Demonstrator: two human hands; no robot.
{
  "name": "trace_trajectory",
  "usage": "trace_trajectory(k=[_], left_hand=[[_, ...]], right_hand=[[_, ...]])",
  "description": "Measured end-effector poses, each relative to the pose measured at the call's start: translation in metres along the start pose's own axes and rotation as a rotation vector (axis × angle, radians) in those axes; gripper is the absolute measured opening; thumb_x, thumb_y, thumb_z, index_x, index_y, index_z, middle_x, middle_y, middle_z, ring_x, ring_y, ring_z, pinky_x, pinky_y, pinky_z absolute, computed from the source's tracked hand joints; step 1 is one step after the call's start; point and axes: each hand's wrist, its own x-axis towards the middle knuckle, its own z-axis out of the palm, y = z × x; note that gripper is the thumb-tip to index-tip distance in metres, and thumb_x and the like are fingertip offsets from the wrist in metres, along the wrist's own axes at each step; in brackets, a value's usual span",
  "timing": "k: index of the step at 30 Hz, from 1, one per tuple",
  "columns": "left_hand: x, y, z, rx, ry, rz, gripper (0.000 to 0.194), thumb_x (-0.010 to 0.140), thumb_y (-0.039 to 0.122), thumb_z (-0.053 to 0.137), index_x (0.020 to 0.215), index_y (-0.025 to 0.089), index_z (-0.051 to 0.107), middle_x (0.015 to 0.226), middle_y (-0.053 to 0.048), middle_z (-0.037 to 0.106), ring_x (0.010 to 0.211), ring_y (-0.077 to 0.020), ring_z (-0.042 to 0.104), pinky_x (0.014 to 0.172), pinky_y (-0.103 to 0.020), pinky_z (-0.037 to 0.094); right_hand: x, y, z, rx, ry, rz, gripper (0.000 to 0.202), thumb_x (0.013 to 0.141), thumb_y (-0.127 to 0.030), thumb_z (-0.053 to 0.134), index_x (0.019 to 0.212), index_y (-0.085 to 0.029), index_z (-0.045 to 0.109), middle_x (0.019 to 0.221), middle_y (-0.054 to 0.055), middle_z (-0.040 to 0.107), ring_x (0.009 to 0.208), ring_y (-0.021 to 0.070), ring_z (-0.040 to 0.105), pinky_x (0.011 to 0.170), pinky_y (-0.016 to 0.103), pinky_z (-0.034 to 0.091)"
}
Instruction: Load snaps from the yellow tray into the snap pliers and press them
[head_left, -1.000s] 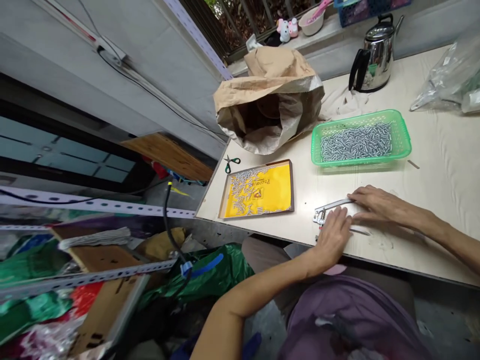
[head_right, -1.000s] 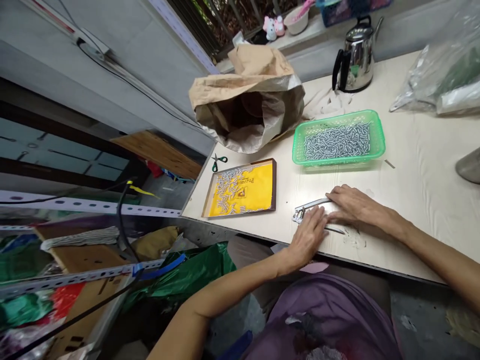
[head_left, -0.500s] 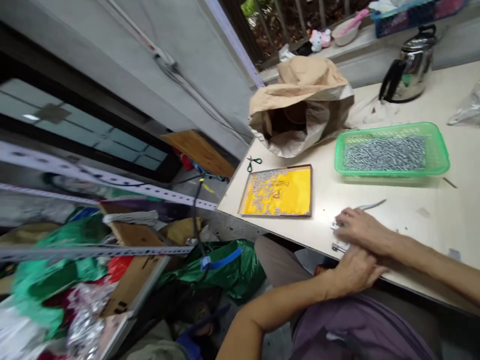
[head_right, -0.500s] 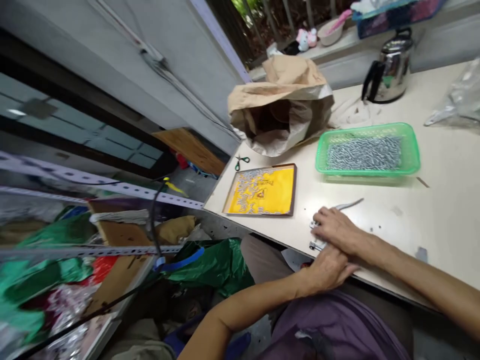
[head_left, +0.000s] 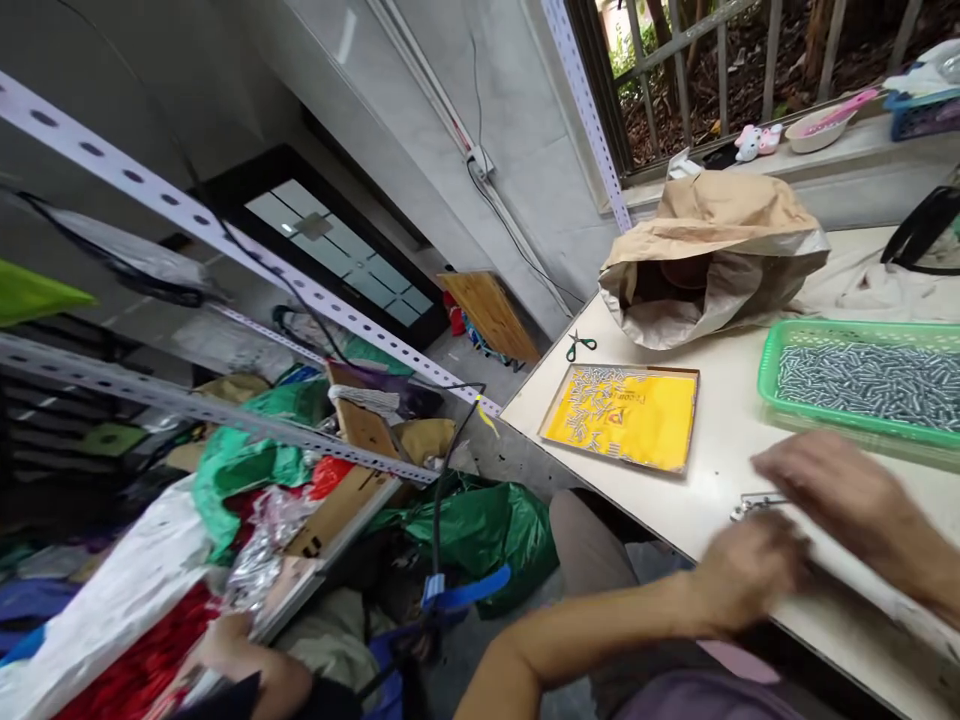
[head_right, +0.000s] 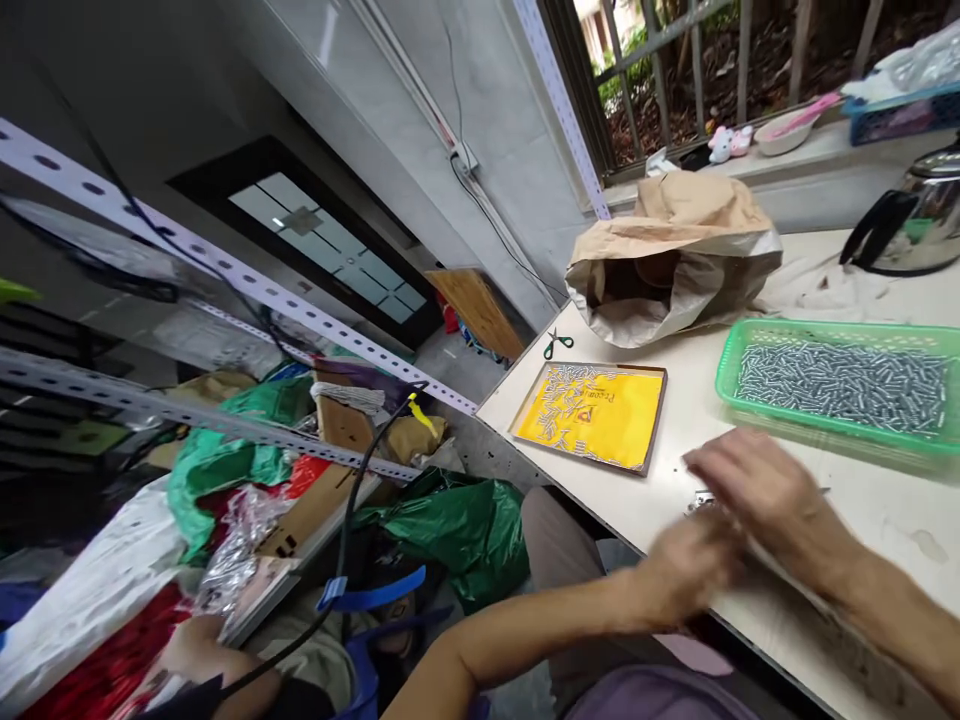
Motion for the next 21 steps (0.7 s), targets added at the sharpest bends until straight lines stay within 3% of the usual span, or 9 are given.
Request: trace_trajectory(k=[3, 5, 6, 8, 9, 11, 14, 18, 21], left_hand=[[0.020, -0.024, 0.000, 0.031, 0.028, -0.172, 0.025, 0.095, 0.035, 0.050, 0.112, 0.019, 0.061, 0.120, -0.011, 0.059, 0.103, -0.0197, 0.058, 0.090, -0.040, 0.051], [0.036, -0.035, 0.001, 0.059, 0.047, -0.326, 0.025, 0.094, 0.030, 0.049, 0.103, 0.012, 0.064, 0.108, -0.016, 0.062, 0.101, -0.0243, 0.059, 0.087, -0.041, 0.050], [0.042, -0.041, 0.002, 0.081, 0.046, -0.434, 0.025, 0.093, 0.028, 0.049, 0.097, 0.009, 0.065, 0.101, -0.019, 0.064, 0.099, -0.0273, 0.060, 0.083, -0.042, 0.049], [0.052, -0.054, 0.003, 0.163, -0.073, -0.750, 0.027, 0.092, 0.029, 0.050, 0.093, 0.008, 0.065, 0.099, -0.019, 0.065, 0.099, -0.0295, 0.060, 0.081, -0.039, 0.048], [0.054, -0.060, 0.005, 0.172, -0.142, -0.809, 0.027, 0.092, 0.030, 0.050, 0.093, 0.008, 0.065, 0.099, -0.018, 0.066, 0.099, -0.0290, 0.061, 0.080, -0.037, 0.047], [0.055, -0.070, 0.008, 0.176, -0.249, -0.831, 0.027, 0.092, 0.030, 0.048, 0.093, 0.009, 0.066, 0.100, -0.016, 0.067, 0.097, -0.0271, 0.062, 0.077, -0.033, 0.046], [0.054, -0.074, 0.011, 0.205, -0.301, -0.760, 0.027, 0.092, 0.023, 0.043, 0.092, 0.010, 0.067, 0.100, -0.015, 0.068, 0.094, -0.0256, 0.063, 0.074, -0.030, 0.044], [0.062, -0.065, 0.003, 0.240, -0.314, -0.698, 0.026, 0.087, 0.013, 0.042, 0.087, 0.008, 0.068, 0.098, -0.017, 0.068, 0.094, -0.0264, 0.064, 0.075, -0.030, 0.045], [0.065, -0.041, -0.010, 0.063, -0.271, -0.729, 0.021, 0.083, 0.013, 0.047, 0.083, 0.009, 0.068, 0.090, -0.014, 0.069, 0.087, -0.0230, 0.064, 0.073, -0.028, 0.045]], right_hand=[[-0.003, 0.029, -0.033, -0.420, 0.041, 0.207, 0.019, 0.091, -0.016, 0.046, 0.098, -0.016, 0.064, 0.094, 0.015, 0.063, 0.086, 0.0296, 0.055, 0.073, 0.042, 0.043], [-0.015, 0.030, -0.040, -0.581, -0.016, 0.380, 0.026, 0.089, -0.012, 0.044, 0.105, -0.016, 0.064, 0.106, 0.018, 0.062, 0.094, 0.0335, 0.055, 0.075, 0.046, 0.044], [-0.024, 0.025, -0.039, -0.564, -0.054, 0.433, 0.030, 0.088, -0.009, 0.043, 0.109, -0.016, 0.064, 0.109, 0.018, 0.061, 0.097, 0.0332, 0.055, 0.077, 0.046, 0.045], [-0.044, 0.003, -0.026, -0.362, -0.177, 0.438, 0.034, 0.087, -0.004, 0.040, 0.110, -0.018, 0.062, 0.107, 0.014, 0.063, 0.096, 0.0270, 0.057, 0.077, 0.040, 0.048], [-0.054, -0.011, -0.017, -0.211, -0.257, 0.428, 0.033, 0.088, -0.005, 0.041, 0.110, -0.019, 0.061, 0.102, 0.011, 0.063, 0.090, 0.0227, 0.059, 0.074, 0.036, 0.049], [-0.074, -0.037, 0.002, -0.015, -0.374, 0.466, 0.021, 0.090, -0.013, 0.047, 0.104, -0.020, 0.062, 0.093, 0.007, 0.063, 0.081, 0.0192, 0.059, 0.067, 0.031, 0.049], [-0.097, -0.062, 0.020, 0.035, -0.450, 0.528, 0.017, 0.088, -0.016, 0.052, 0.102, -0.021, 0.060, 0.091, 0.006, 0.061, 0.080, 0.0193, 0.060, 0.066, 0.031, 0.048], [-0.110, -0.062, 0.024, -0.078, -0.427, 0.572, 0.026, 0.089, -0.008, 0.041, 0.104, -0.022, 0.057, 0.091, 0.005, 0.059, 0.080, 0.0183, 0.060, 0.066, 0.030, 0.046], [-0.111, -0.057, 0.022, -0.158, -0.476, 0.610, 0.022, 0.088, -0.007, 0.040, 0.090, -0.021, 0.057, 0.087, 0.005, 0.058, 0.077, 0.0185, 0.058, 0.066, 0.030, 0.045]])
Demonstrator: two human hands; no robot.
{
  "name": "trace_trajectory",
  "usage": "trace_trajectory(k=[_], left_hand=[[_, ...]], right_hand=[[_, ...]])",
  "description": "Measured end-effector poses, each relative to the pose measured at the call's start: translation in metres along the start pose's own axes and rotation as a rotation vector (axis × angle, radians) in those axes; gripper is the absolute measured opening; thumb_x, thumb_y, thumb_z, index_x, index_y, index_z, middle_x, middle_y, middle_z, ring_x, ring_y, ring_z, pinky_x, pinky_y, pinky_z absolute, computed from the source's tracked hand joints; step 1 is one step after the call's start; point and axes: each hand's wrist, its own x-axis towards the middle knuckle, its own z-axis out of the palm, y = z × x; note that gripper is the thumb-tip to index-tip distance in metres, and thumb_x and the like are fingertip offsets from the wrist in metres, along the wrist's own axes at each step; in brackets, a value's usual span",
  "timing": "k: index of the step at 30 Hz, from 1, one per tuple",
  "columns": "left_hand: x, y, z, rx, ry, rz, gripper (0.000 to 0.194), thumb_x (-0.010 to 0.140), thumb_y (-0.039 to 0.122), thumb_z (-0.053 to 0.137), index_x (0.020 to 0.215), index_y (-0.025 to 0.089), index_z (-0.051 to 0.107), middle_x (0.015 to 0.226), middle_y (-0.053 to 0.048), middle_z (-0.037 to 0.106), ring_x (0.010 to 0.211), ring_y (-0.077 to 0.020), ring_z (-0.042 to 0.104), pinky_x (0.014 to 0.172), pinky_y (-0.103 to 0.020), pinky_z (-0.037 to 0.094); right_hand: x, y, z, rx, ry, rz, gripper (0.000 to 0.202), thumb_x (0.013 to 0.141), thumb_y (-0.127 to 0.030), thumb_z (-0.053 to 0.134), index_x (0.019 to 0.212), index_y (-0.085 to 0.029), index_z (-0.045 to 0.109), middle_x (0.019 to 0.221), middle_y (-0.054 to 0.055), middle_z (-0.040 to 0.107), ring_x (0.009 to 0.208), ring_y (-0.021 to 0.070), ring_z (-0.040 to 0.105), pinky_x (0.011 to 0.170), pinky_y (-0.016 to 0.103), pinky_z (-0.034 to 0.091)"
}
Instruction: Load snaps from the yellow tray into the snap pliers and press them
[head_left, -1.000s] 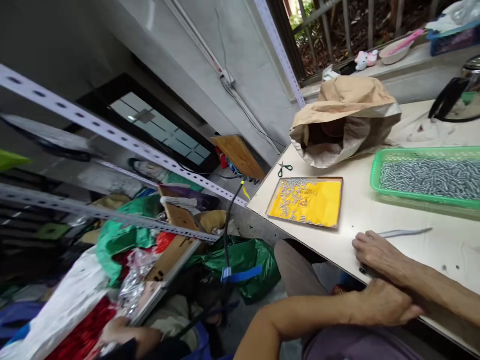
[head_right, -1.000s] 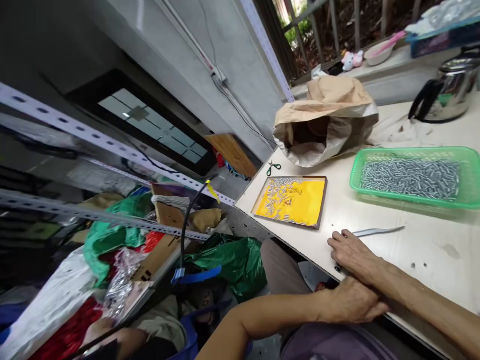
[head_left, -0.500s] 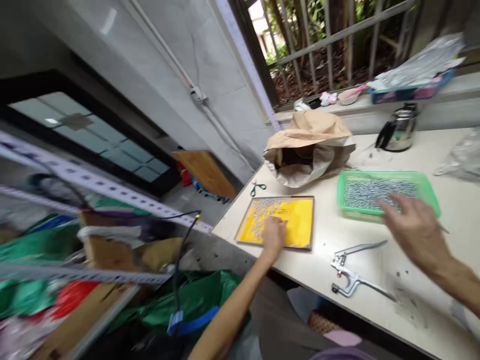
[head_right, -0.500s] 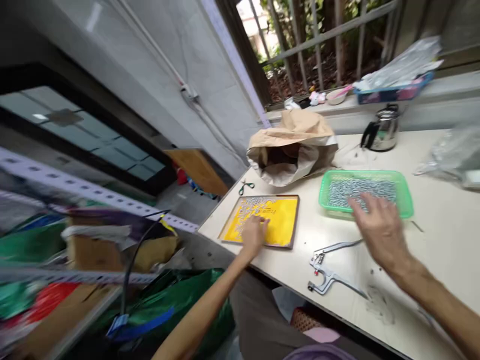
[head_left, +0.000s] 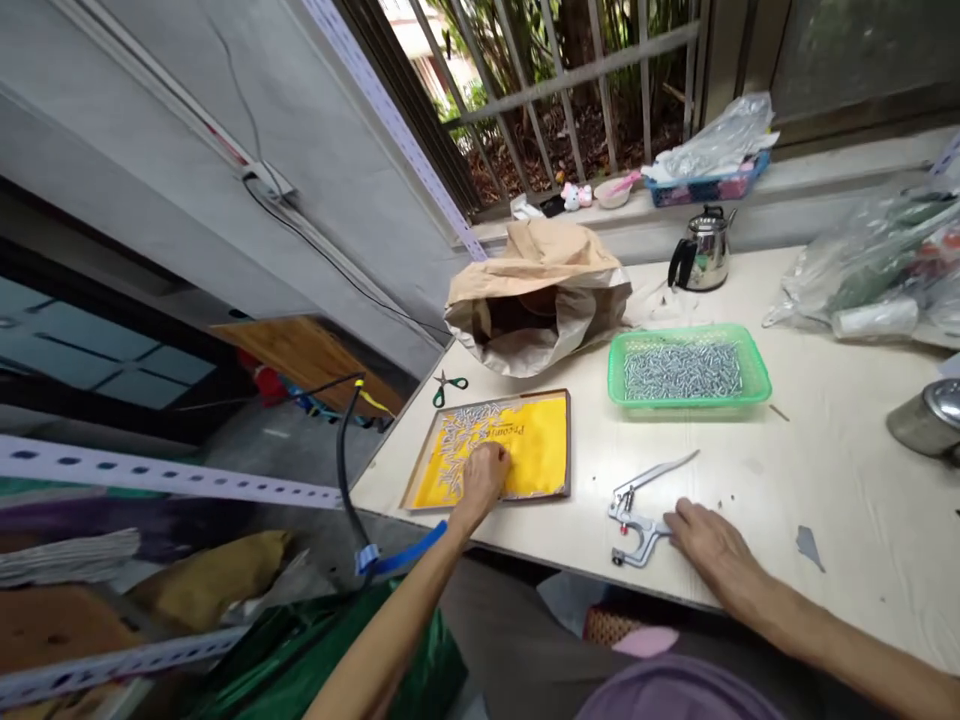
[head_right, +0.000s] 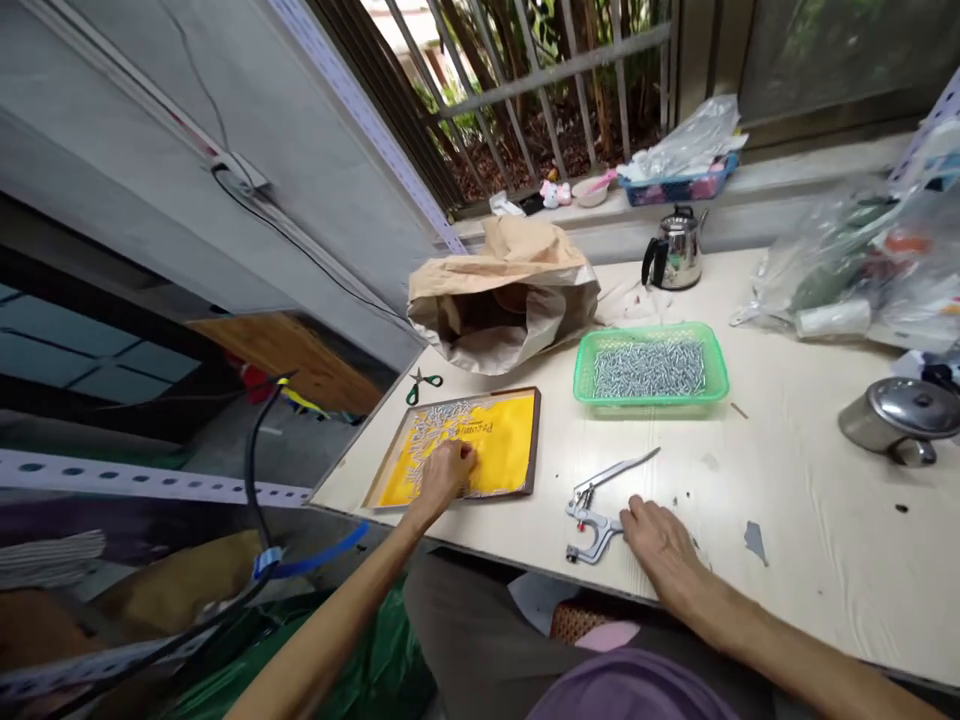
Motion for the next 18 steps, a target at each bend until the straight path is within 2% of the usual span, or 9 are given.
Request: trace_trajectory(k=[2, 5, 7, 9, 12, 15, 18], left_hand=[[-0.023, 0.017, -0.001, -0.267, -0.104, 0.015, 0.017, 0.080, 0.017, 0.052, 0.081, 0.010, 0.068, 0.080, -0.008, 0.068, 0.075, -0.0177, 0.063, 0.066, -0.024, 0.045], [-0.068, 0.047, 0.012, -0.702, -0.450, 0.025, 0.017, 0.075, 0.026, 0.060, 0.081, 0.012, 0.068, 0.064, -0.001, 0.062, 0.053, -0.0103, 0.053, 0.048, -0.020, 0.039], [-0.093, 0.063, 0.026, -0.839, -0.608, -0.020, 0.020, 0.070, 0.030, 0.065, 0.080, 0.012, 0.067, 0.057, 0.003, 0.057, 0.046, -0.0072, 0.045, 0.043, -0.018, 0.034], [-0.107, 0.073, 0.038, -0.883, -0.652, -0.052, 0.022, 0.067, 0.031, 0.070, 0.076, 0.011, 0.067, 0.053, 0.005, 0.053, 0.044, -0.0051, 0.040, 0.043, -0.017, 0.030], [-0.113, 0.077, 0.049, -0.852, -0.625, -0.069, 0.018, 0.067, 0.027, 0.069, 0.071, 0.010, 0.066, 0.050, 0.006, 0.050, 0.044, -0.0034, 0.035, 0.043, -0.017, 0.027], [-0.112, 0.074, 0.051, -0.786, -0.627, -0.075, 0.014, 0.070, 0.023, 0.065, 0.069, 0.009, 0.066, 0.047, 0.008, 0.047, 0.042, -0.0026, 0.032, 0.042, -0.017, 0.025], [-0.110, 0.073, 0.050, -0.738, -0.677, -0.094, 0.014, 0.072, 0.023, 0.064, 0.070, 0.009, 0.066, 0.043, 0.009, 0.044, 0.037, -0.0030, 0.031, 0.039, -0.017, 0.024]], right_hand=[[0.000, 0.001, 0.003, -0.020, -0.026, 0.015, 0.024, 0.086, -0.005, 0.039, 0.085, -0.022, 0.056, 0.086, 0.005, 0.058, 0.078, 0.0191, 0.057, 0.068, 0.031, 0.044], [-0.002, 0.002, 0.017, -0.014, -0.024, 0.042, 0.026, 0.082, -0.003, 0.040, 0.087, -0.023, 0.056, 0.086, 0.005, 0.058, 0.079, 0.0199, 0.055, 0.070, 0.032, 0.043], [-0.003, 0.001, 0.026, -0.029, -0.030, 0.066, 0.025, 0.081, -0.003, 0.041, 0.086, -0.023, 0.055, 0.082, 0.005, 0.056, 0.077, 0.0201, 0.053, 0.069, 0.032, 0.041], [-0.002, 0.000, 0.029, -0.052, -0.049, 0.063, 0.022, 0.081, -0.003, 0.043, 0.083, -0.022, 0.054, 0.078, 0.004, 0.053, 0.075, 0.0199, 0.051, 0.067, 0.032, 0.039], [0.000, -0.002, 0.019, -0.085, -0.071, 0.033, 0.022, 0.080, -0.001, 0.045, 0.079, -0.021, 0.052, 0.078, 0.004, 0.052, 0.074, 0.0194, 0.050, 0.065, 0.031, 0.037], [0.002, -0.004, 0.004, -0.088, -0.097, -0.003, 0.023, 0.081, 0.001, 0.043, 0.079, -0.020, 0.053, 0.080, 0.005, 0.054, 0.073, 0.0189, 0.050, 0.064, 0.030, 0.037], [0.002, -0.005, -0.002, -0.089, -0.100, -0.013, 0.025, 0.080, 0.003, 0.042, 0.082, -0.019, 0.055, 0.082, 0.006, 0.057, 0.074, 0.0193, 0.053, 0.065, 0.030, 0.038]])
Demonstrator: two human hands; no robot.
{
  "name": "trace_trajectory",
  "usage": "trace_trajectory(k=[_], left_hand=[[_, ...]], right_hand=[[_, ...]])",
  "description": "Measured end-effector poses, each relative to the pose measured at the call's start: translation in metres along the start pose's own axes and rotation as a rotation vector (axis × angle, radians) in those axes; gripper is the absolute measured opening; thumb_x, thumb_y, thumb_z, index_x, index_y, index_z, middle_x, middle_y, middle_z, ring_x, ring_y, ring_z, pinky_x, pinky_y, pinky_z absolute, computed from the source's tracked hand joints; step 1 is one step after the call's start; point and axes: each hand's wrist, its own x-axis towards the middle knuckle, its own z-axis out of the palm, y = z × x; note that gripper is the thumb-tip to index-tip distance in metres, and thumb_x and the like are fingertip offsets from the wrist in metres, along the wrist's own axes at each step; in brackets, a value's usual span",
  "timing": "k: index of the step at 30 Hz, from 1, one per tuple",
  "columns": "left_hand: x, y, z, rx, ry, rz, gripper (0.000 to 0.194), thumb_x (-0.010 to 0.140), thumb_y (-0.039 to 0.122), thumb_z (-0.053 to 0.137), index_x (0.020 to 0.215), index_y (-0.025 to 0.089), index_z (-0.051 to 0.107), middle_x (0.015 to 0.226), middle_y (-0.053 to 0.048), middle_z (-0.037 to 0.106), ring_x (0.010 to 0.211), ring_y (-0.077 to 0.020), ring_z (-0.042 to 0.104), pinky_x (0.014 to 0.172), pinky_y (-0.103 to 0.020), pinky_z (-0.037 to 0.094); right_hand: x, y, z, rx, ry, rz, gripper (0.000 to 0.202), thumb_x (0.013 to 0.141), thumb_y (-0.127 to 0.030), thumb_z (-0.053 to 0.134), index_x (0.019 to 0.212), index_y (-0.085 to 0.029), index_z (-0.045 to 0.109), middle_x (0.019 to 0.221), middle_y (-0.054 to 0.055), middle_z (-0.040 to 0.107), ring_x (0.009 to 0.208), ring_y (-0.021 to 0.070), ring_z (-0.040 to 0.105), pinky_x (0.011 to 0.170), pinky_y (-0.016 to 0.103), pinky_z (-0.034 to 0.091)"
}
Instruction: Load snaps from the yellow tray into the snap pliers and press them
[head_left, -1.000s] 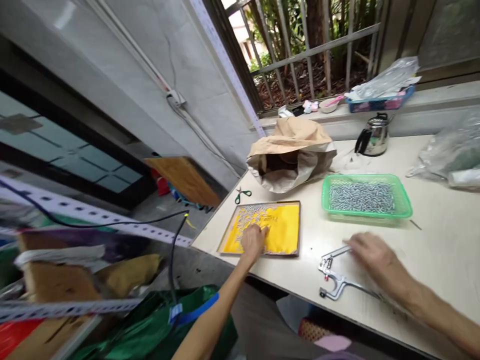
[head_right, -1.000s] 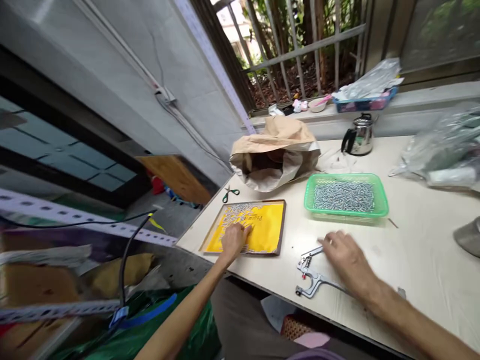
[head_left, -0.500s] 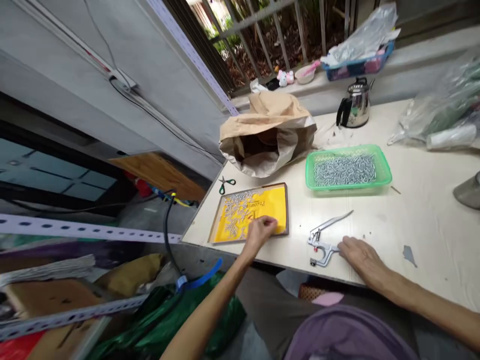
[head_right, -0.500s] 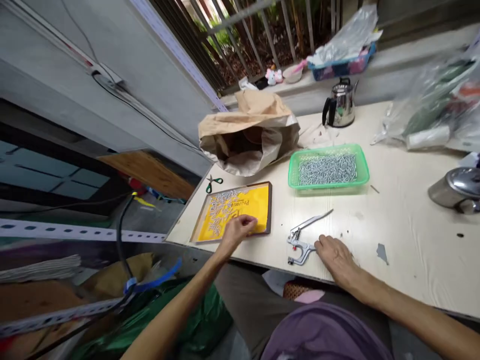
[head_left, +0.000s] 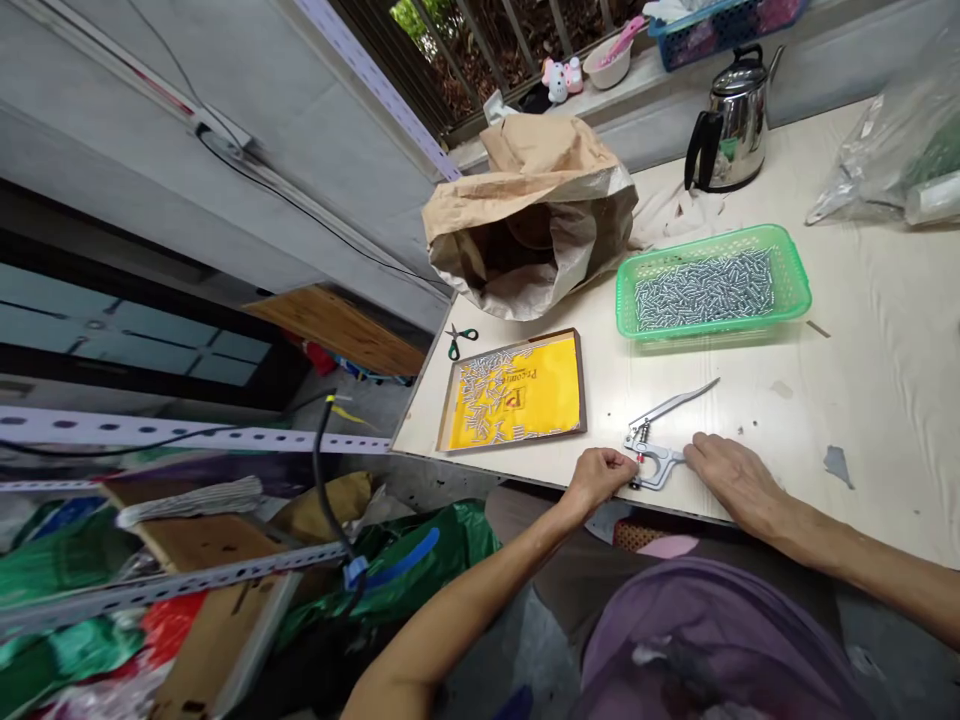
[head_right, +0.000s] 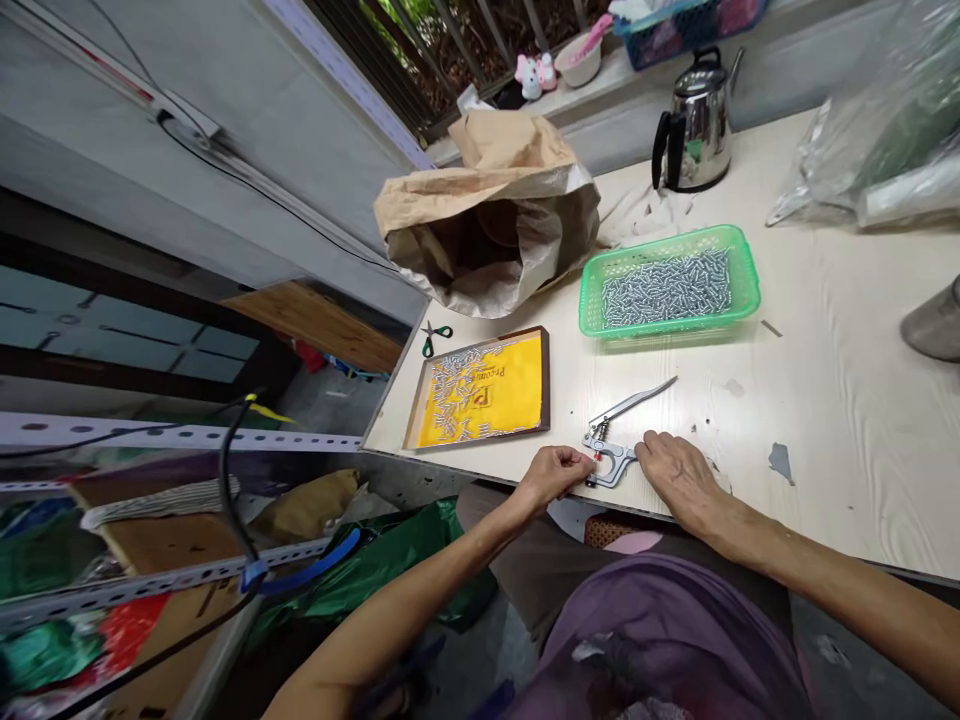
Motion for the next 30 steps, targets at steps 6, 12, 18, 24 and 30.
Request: trace_trajectory(k=[6, 12, 18, 24, 30], left_hand=[[0.001, 0.009, -0.004, 0.044, -0.113, -0.123, 0.011, 0.074, 0.019, 0.064, 0.069, 0.010, 0.063, 0.038, 0.008, 0.045, 0.033, -0.0043, 0.040, 0.036, -0.015, 0.031], [-0.002, 0.014, -0.003, 0.017, -0.133, -0.135, 0.012, 0.076, 0.014, 0.063, 0.064, 0.011, 0.060, 0.037, 0.008, 0.046, 0.032, -0.0039, 0.040, 0.036, -0.015, 0.036], [-0.003, 0.011, 0.000, 0.043, -0.100, -0.132, 0.014, 0.077, 0.015, 0.063, 0.065, 0.011, 0.061, 0.038, 0.008, 0.046, 0.033, -0.0046, 0.040, 0.037, -0.016, 0.036], [-0.011, 0.004, -0.001, 0.365, 0.032, 0.091, 0.019, 0.082, 0.028, 0.063, 0.071, 0.012, 0.066, 0.056, 0.001, 0.058, 0.053, -0.0121, 0.057, 0.055, -0.024, 0.048], [0.001, 0.013, 0.021, 0.772, 0.196, 0.901, 0.043, 0.082, 0.036, 0.067, 0.118, 0.015, 0.055, 0.126, -0.015, 0.056, 0.117, -0.0296, 0.051, 0.095, -0.046, 0.048]], right_hand=[[0.000, 0.001, 0.005, -0.010, -0.008, -0.027, 0.027, 0.079, 0.003, 0.043, 0.088, -0.018, 0.057, 0.085, 0.007, 0.060, 0.074, 0.0195, 0.055, 0.062, 0.030, 0.038], [0.014, 0.030, 0.002, -0.032, 0.105, -0.080, 0.064, 0.076, -0.042, 0.069, 0.131, -0.017, 0.046, 0.141, 0.021, 0.043, 0.125, 0.0351, 0.042, 0.090, 0.047, 0.041], [0.031, 0.051, 0.001, -0.003, 0.027, -0.122, 0.088, 0.065, -0.057, 0.074, 0.133, -0.010, 0.045, 0.128, 0.023, 0.054, 0.123, 0.0381, 0.043, 0.100, 0.056, 0.032], [0.031, 0.038, -0.011, -0.023, 0.000, -0.101, 0.054, 0.071, -0.042, 0.073, 0.111, -0.010, 0.058, 0.100, 0.015, 0.063, 0.093, 0.0290, 0.054, 0.087, 0.045, 0.040], [0.024, 0.031, -0.011, -0.007, 0.020, -0.067, 0.049, 0.071, -0.035, 0.076, 0.109, -0.009, 0.059, 0.095, 0.013, 0.061, 0.088, 0.0267, 0.052, 0.074, 0.036, 0.044]])
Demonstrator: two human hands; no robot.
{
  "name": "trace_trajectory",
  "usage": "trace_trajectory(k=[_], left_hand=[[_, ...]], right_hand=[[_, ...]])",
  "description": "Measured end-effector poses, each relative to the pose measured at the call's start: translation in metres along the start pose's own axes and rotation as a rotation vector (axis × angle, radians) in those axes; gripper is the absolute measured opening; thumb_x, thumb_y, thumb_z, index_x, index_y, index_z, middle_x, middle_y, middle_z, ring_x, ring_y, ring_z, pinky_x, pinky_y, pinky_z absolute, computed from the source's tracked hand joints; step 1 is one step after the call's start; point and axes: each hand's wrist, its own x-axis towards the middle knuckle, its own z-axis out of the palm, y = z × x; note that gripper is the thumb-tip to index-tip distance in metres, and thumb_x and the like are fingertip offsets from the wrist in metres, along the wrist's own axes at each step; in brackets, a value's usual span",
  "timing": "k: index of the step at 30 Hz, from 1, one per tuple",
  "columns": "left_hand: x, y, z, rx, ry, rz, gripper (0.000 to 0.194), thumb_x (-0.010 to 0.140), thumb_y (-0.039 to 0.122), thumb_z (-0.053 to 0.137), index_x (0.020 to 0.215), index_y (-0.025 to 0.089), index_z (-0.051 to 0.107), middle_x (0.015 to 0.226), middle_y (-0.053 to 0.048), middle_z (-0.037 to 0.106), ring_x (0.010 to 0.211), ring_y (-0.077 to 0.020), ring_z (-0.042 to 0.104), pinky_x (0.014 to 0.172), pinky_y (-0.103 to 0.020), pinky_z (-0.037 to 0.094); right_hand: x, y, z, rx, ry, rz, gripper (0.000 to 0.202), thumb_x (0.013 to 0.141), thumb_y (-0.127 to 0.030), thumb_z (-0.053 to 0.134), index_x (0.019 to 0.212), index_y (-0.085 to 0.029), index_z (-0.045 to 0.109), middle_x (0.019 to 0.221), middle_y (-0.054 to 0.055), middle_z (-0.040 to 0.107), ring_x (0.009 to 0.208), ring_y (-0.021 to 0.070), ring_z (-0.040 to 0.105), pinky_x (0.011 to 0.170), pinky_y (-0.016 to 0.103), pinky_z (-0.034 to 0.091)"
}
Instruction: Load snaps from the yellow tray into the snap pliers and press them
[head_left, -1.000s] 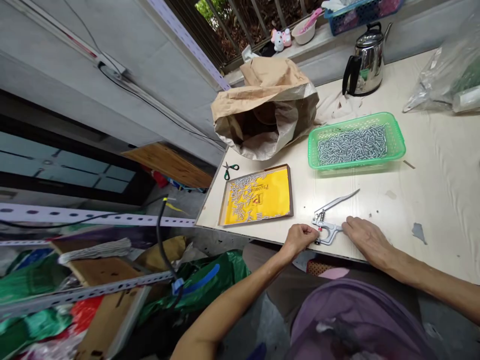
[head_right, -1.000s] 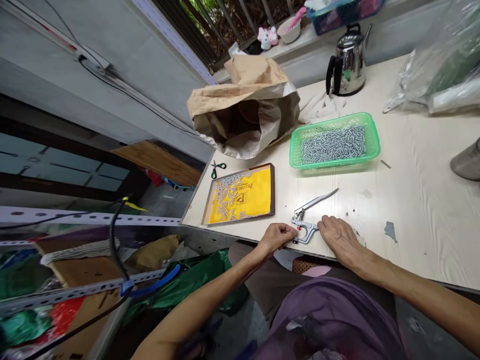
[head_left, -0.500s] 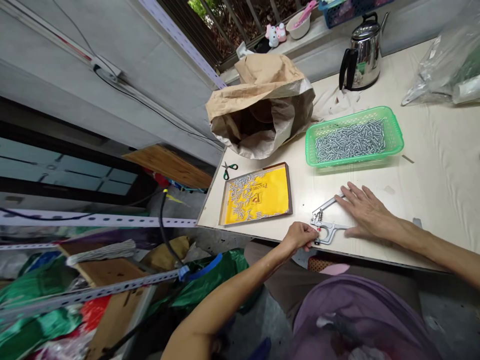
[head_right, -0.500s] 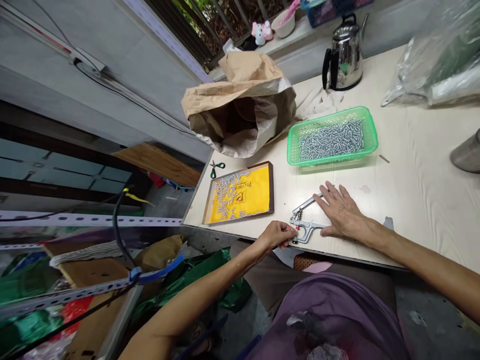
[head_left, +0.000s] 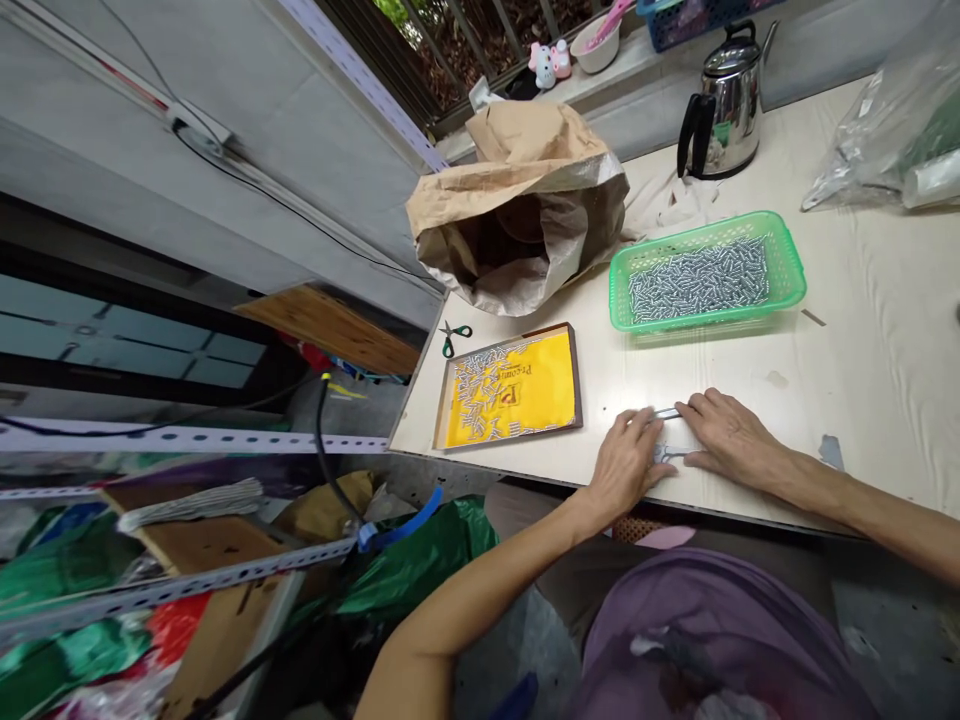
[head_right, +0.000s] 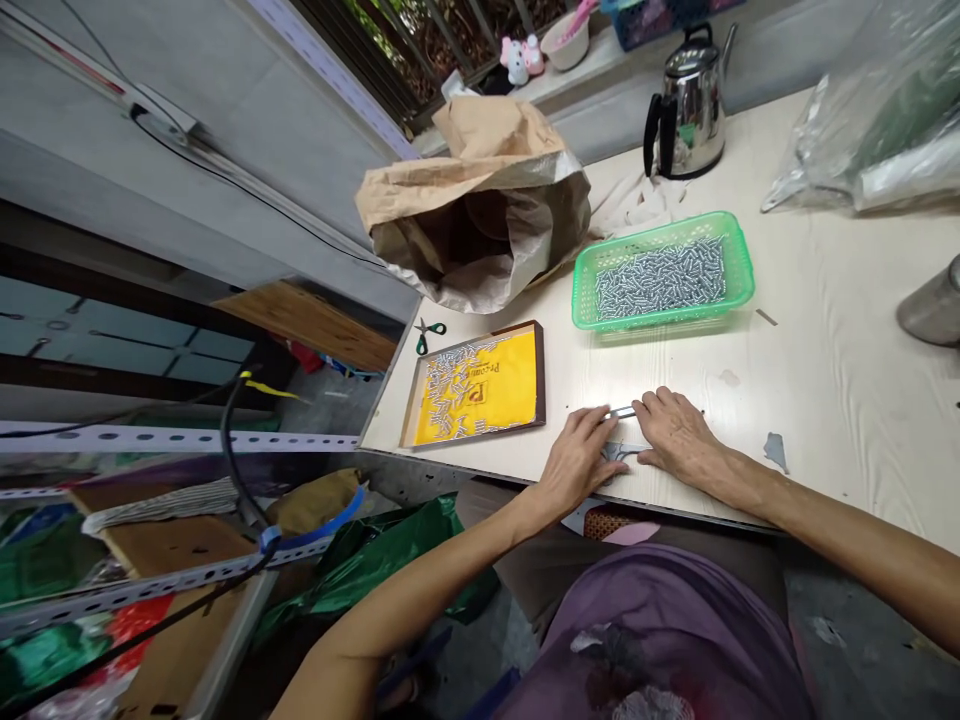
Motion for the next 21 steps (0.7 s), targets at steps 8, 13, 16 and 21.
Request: trace_trajectory(k=[8, 13, 16, 21], left_hand=[[0.033, 0.000, 0.003, 0.071, -0.221, 0.169, 0.060, 0.082, 0.034, 0.067, 0.131, 0.012, 0.039, 0.119, -0.015, 0.055, 0.107, -0.0291, 0.052, 0.091, -0.046, 0.049], [0.035, 0.008, 0.003, 0.087, -0.233, 0.123, 0.029, 0.090, 0.032, 0.057, 0.113, 0.015, 0.053, 0.103, -0.010, 0.060, 0.097, -0.0251, 0.054, 0.084, -0.041, 0.049], [0.040, 0.010, 0.005, 0.116, -0.232, 0.097, 0.018, 0.094, 0.029, 0.050, 0.101, 0.014, 0.058, 0.094, -0.009, 0.062, 0.094, -0.0243, 0.055, 0.081, -0.039, 0.050], [0.039, 0.003, 0.014, 0.099, -0.120, 0.120, 0.026, 0.093, 0.029, 0.052, 0.115, 0.014, 0.054, 0.110, -0.011, 0.063, 0.101, -0.0248, 0.058, 0.086, -0.041, 0.052]], right_hand=[[-0.011, 0.007, -0.002, -0.018, -0.007, 0.062, 0.054, 0.067, -0.035, 0.078, 0.111, -0.010, 0.058, 0.100, 0.014, 0.062, 0.090, 0.0282, 0.053, 0.073, 0.037, 0.045], [-0.011, 0.007, 0.001, -0.048, 0.017, -0.006, 0.010, 0.081, -0.021, 0.066, 0.088, -0.014, 0.063, 0.083, 0.008, 0.062, 0.080, 0.0225, 0.054, 0.067, 0.032, 0.039], [-0.010, 0.009, 0.007, -0.039, 0.058, -0.048, 0.015, 0.088, -0.011, 0.052, 0.076, -0.017, 0.060, 0.075, 0.006, 0.060, 0.073, 0.0190, 0.053, 0.066, 0.030, 0.036], [-0.007, 0.018, 0.000, -0.054, 0.047, -0.025, 0.010, 0.085, -0.024, 0.063, 0.089, -0.014, 0.063, 0.082, 0.008, 0.062, 0.078, 0.0211, 0.053, 0.067, 0.031, 0.037]])
